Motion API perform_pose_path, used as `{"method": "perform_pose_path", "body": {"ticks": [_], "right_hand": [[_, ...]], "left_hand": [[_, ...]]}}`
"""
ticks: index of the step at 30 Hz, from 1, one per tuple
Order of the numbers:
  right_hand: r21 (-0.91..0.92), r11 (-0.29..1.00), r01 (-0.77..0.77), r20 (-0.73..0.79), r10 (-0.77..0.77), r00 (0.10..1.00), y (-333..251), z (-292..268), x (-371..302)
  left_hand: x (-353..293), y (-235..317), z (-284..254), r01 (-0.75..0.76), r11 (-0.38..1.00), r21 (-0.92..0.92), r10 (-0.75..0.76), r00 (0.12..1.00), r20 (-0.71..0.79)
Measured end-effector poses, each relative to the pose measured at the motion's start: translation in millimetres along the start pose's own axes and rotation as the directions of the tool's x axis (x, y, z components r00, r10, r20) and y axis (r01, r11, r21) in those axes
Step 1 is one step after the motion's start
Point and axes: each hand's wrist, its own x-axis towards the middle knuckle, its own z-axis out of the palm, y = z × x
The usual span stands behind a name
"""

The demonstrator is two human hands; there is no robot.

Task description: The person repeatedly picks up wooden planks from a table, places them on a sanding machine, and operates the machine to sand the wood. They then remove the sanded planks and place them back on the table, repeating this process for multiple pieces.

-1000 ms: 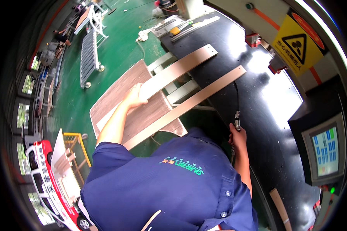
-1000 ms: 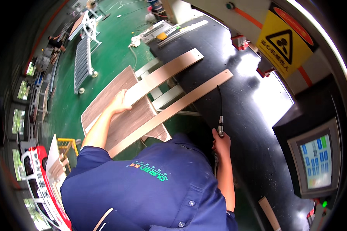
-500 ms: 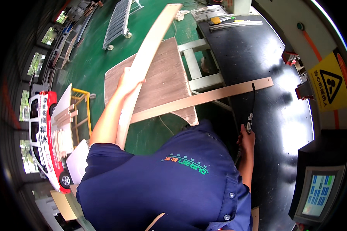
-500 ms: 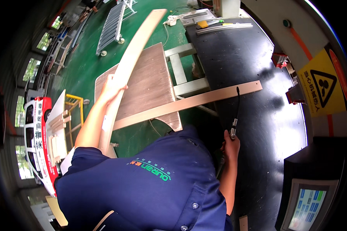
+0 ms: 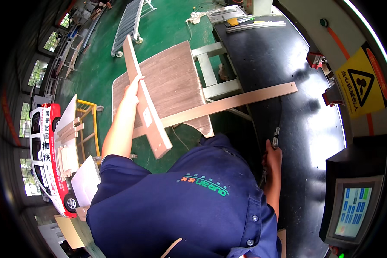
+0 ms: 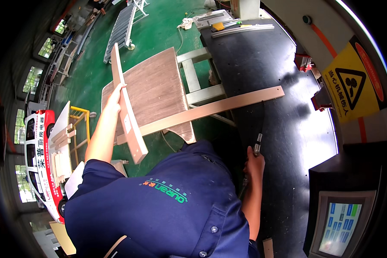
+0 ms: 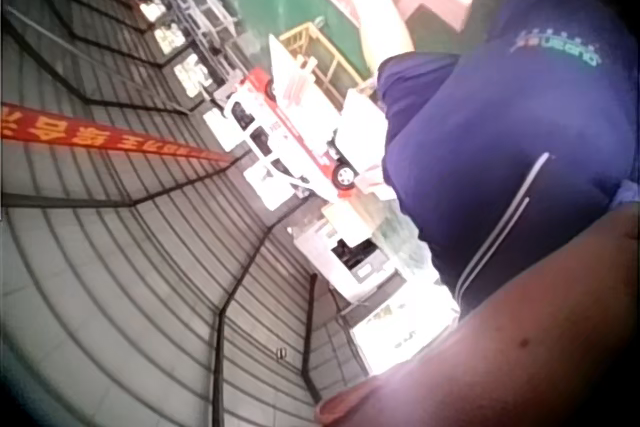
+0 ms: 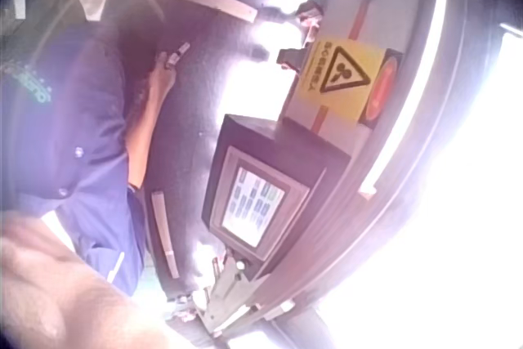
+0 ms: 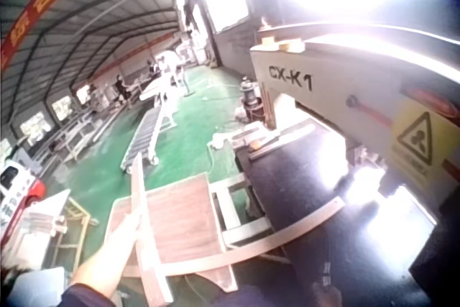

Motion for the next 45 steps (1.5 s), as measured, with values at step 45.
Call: {"method": "perform_pose_path", "body": {"ticks": [45], "right_hand": [[0.328, 0.928, -0.178, -0.319, 0.286, 0.904, 73, 3, -82]], "left_hand": [[23, -61, 315, -0.327, 0.817, 0.475, -0.082, 0.749, 0.658]]}}
